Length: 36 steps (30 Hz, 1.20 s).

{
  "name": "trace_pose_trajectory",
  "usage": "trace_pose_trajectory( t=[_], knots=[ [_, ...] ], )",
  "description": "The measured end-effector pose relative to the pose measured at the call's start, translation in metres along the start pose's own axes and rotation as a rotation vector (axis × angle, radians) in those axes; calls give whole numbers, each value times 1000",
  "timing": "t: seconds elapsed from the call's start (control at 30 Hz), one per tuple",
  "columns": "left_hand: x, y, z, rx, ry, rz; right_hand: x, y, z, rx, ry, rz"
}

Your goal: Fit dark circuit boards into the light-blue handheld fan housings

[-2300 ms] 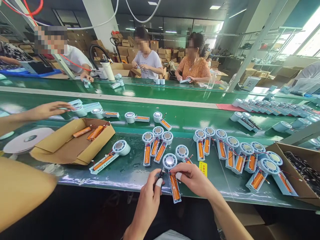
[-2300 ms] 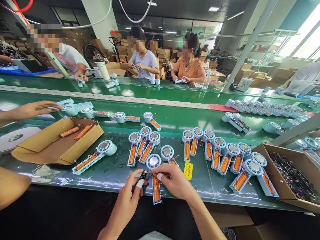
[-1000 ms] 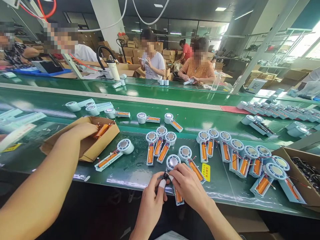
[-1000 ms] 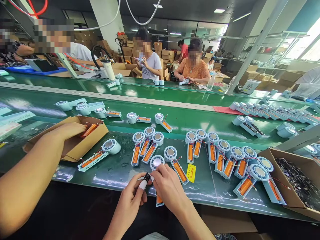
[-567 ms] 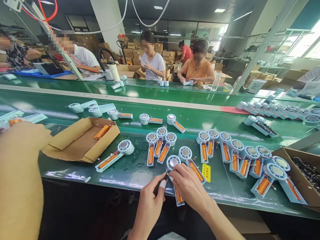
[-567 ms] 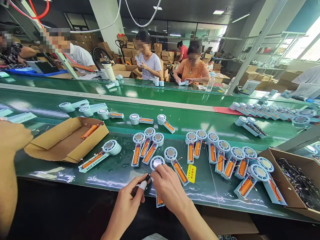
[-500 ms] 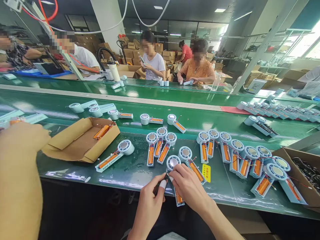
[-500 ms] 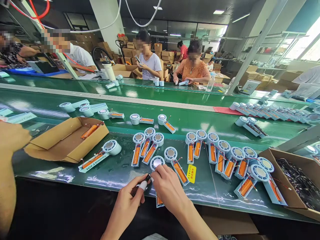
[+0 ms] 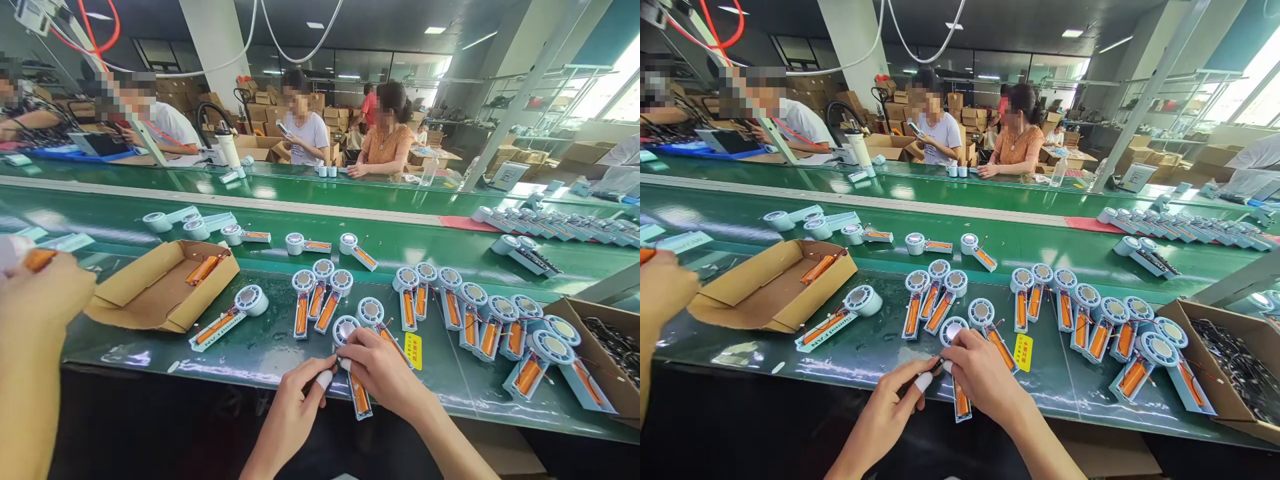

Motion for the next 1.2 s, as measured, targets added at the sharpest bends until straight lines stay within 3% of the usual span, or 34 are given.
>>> trace_pose_trajectory(
  t=[0.23, 0.4, 0.47, 0.63, 0.83, 0.93, 1.07, 1.13, 1.2],
  knots=[
    [4, -7, -2, -43, -68, -21, 1, 11, 2, 259, 58, 69],
    [1, -14, -2, -31, -28, -119, -14, 23, -17, 361, 105, 193],
    [0, -17, -1, -15, -34, -140, -23, 21, -19, 293, 73, 217],
    [0, -19, 6, -41, -82, -168, -37, 6, 0, 235, -92, 175],
    [-5, -18, 11, -40, -82, -189, -29, 15, 2, 375, 133, 149],
    [-6, -14, 10, 140, -37, -127, -21, 27, 5, 601, 264, 276],
    [1, -8, 11, 455, -37, 24, -12, 38, 24, 1038, 360, 482],
    [0, 1, 11, 565, -58, 40, -8, 38, 30, 1105, 381, 501],
    [-17, 26, 7, 578, -17, 53, -8, 36, 33, 1075, 379, 486]
  ],
)
Point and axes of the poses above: each hand's wrist, its own x-axis towards the middle knuckle, its own z-axis out of the palm, y = z × x, the point moved 5 cm from there along x, towards the middle knuckle, and after that the axes turned 6 degrees about x, right-handed, at the moved point
